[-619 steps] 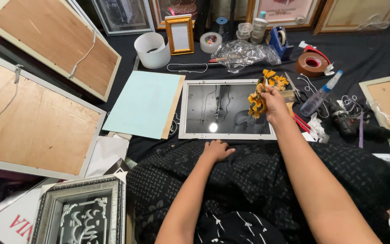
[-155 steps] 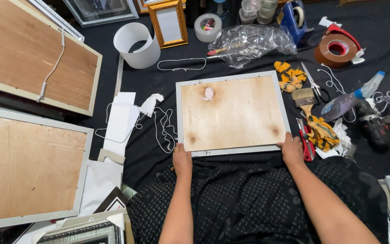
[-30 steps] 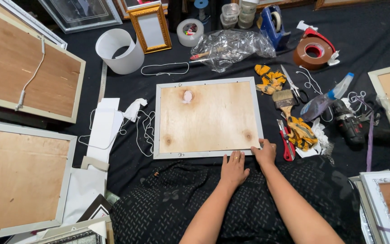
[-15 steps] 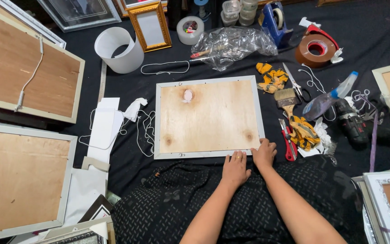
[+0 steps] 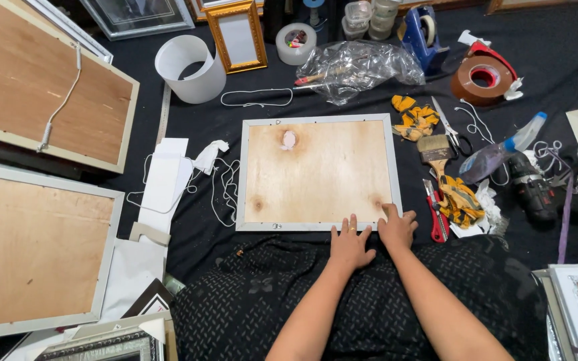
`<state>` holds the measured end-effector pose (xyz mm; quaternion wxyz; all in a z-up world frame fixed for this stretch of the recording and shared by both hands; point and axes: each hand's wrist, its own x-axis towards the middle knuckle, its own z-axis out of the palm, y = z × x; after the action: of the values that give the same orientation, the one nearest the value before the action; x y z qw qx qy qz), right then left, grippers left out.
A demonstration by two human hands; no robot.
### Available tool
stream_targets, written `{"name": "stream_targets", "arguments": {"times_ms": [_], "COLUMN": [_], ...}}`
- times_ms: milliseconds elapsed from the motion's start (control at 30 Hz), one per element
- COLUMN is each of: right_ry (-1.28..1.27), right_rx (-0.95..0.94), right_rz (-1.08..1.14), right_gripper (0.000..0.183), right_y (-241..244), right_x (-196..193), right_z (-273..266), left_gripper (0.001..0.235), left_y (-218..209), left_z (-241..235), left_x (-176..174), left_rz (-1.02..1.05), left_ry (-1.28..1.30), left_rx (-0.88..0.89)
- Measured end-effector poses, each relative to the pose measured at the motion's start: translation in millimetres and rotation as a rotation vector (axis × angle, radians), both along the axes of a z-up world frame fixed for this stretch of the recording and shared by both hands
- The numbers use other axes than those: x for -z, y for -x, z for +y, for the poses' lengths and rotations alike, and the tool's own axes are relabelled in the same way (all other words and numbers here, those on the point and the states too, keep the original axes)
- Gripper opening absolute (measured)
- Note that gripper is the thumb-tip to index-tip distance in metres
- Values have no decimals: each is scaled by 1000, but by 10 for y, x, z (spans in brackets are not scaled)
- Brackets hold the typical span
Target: The person wipes the glass of a picture frame with a cloth, places a light blue backing board inside, adds a wooden back panel, and ties a hanging string to the back of the frame.
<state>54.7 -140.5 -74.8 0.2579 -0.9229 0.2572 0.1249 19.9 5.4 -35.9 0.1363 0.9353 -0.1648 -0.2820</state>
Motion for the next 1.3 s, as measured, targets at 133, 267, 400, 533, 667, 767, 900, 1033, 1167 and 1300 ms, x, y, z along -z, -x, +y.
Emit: {"name": "stream_targets", "arguments": {"times_ms": [133,267,400,533,667,767,900,1033,1167,1300], "right_ry": [3,-6,-2,1,-59,-53,-1,10,242,322], "right_rx": [-12,-7,8,21,80,82,85,104,-57,-478], "right_rz": [-9,-25,-1,5,-16,-19,-15,-41,-249,-407], "right_gripper": [43,44,44,44,53,57,57,58,59,51], "right_y": [-26,-28,-39,-16,-37,-69,-95,-125,-79,20], "right_x": [32,109,157,94,-51,85,253,239,240,-139], "right_z": [-22,-32,-57,-29,-2,-38,-65,-82,-22,288], "left_gripper": [76,68,74,72,57,52,53,50,47,64], "left_y": [-115,-115,-97,-423,-430,-189,-95,-92,-66,-91], "left_z": [432,1135,1730,2029,2537,2773,2785,2767,2547,2139], "left_x": [0,-152,-108,212,356,528,643,679,547,142], "left_rz": [23,-453,-67,-42,-329,-348,-293,-370,-478,-737], "left_ry": [135,103,-88,-50,-69,-6,96,36,-13,-41], "left_rx": [-104,-407,-428,-463,-769,-1022,-1045,-979,-940,-642]}}
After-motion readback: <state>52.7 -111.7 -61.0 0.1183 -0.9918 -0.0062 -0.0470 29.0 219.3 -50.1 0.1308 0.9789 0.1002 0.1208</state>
